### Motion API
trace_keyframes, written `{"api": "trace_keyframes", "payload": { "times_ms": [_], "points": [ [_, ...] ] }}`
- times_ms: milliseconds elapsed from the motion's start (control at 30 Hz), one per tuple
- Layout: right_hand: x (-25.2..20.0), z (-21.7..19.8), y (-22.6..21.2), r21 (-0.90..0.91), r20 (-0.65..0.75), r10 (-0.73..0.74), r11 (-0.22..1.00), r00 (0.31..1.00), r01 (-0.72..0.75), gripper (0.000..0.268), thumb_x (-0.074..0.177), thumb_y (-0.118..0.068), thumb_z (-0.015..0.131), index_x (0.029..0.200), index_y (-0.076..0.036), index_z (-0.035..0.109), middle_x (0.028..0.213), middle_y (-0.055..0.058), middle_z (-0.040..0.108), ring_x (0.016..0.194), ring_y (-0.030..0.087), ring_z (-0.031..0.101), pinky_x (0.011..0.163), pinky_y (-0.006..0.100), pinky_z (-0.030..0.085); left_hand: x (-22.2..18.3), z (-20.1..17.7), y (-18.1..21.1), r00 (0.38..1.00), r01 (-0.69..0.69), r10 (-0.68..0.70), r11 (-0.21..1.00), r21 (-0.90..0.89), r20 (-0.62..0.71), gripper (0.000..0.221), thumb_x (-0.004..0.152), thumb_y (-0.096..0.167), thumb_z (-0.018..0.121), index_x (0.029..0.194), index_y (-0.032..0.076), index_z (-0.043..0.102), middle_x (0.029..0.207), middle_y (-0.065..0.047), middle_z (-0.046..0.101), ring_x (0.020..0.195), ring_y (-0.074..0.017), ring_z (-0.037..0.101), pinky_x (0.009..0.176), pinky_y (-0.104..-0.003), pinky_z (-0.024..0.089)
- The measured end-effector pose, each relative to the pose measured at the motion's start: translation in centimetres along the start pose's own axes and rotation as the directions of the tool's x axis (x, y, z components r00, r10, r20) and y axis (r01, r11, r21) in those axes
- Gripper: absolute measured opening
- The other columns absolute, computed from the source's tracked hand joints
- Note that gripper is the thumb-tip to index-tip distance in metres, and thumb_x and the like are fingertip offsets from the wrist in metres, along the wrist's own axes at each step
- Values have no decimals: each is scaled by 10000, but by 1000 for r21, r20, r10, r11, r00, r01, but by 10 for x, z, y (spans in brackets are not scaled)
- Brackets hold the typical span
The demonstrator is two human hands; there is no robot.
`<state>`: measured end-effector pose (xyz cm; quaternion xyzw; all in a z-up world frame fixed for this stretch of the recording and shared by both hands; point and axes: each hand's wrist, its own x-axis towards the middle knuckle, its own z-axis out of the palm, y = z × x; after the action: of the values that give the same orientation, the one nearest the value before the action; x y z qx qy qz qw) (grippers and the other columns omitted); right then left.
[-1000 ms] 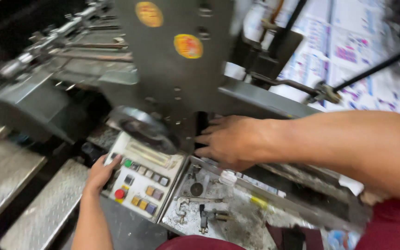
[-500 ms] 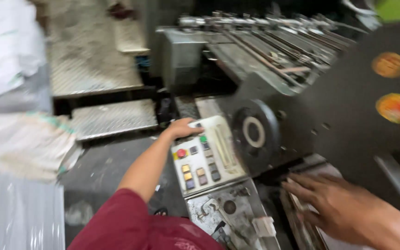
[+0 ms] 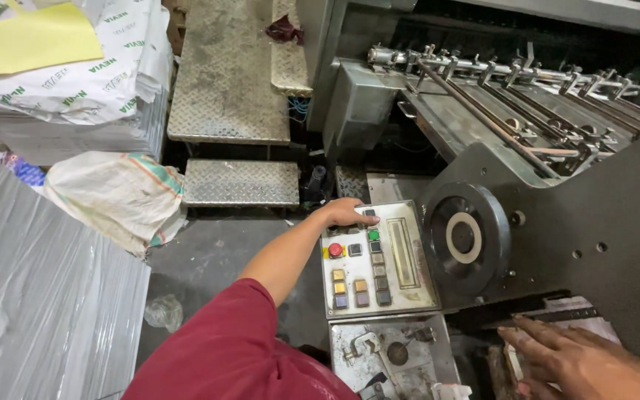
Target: Operating a large printing machine and inspecting its mechanical parts.
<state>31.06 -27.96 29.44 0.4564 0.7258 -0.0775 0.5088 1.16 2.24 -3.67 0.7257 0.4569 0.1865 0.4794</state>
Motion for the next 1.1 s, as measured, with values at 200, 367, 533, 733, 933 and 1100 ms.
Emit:
{"api": "trace_keyframes", "payload": {
  "times_ms": [200, 367, 533, 733, 933, 1100],
  "points": [
    [10, 9, 5, 5, 113, 3, 1000, 994, -4, 849, 1005, -719, 434, 1631, -203, 184, 1676, 142, 218, 1516, 315, 361, 1227, 411, 396, -12, 0, 0, 1000, 17, -17, 1000, 11, -8, 962, 672, 824, 687, 1261, 64, 706, 1248, -143, 725, 1163, -281, 683, 982, -365, 512],
    [0, -3, -7, -96, 78, 24, 995, 997, -16, 823, 1028, -723, 404, 1637, -227, 159, 1702, 166, 136, 1525, 329, 314, 1241, 430, 351, -6, 0, 1, 1000, -19, 19, 998, -56, 3, 915, 694, 760, 731, 1263, 44, 697, 1235, -164, 725, 1147, -281, 687, 963, -375, 526],
    [-7, -16, -17, -37, 127, 72, 997, 989, -68, 809, 1025, -678, 446, 1643, -239, 164, 1701, 150, 162, 1530, 326, 316, 1257, 452, 328, -10, -1, 4, 1000, -12, 13, 999, -43, 14, 915, 693, 764, 721, 1249, 38, 702, 1212, -161, 749, 1119, -274, 716, 950, -371, 545],
    [-13, -31, -28, -57, 143, 114, 993, 983, -106, 791, 1035, -625, 454, 1645, -224, 153, 1705, 135, 167, 1552, 307, 275, 1262, 467, 309, -19, -5, 11, 1000, -1, 1, 1000, 9, -30, 974, 650, 805, 704, 1287, 69, 705, 1244, -146, 721, 1148, -275, 683, 964, -374, 520],
    [-2, -9, -15, -20, 118, 72, 997, 990, -70, 818, 1025, -656, 459, 1636, -195, 171, 1683, 167, 196, 1544, 316, 288, 1257, 457, 319, -6, 0, 1, 1000, 17, -17, 999, -38, -1, 1047, 694, 829, 704, 1333, 1, 640, 1285, -189, 689, 1186, -297, 681, 1007, -375, 518],
    [6, -5, -10, -39, 49, 43, 998, 998, -41, 825, 1008, -678, 459, 1630, -208, 192, 1674, 159, 226, 1532, 314, 323, 1253, 436, 339, -15, -5, 10, 1000, -5, 5, 1000, -10, -10, 1037, 635, 822, 692, 1300, 26, 673, 1257, -171, 716, 1157, -294, 687, 974, -377, 517]
  ]
}}
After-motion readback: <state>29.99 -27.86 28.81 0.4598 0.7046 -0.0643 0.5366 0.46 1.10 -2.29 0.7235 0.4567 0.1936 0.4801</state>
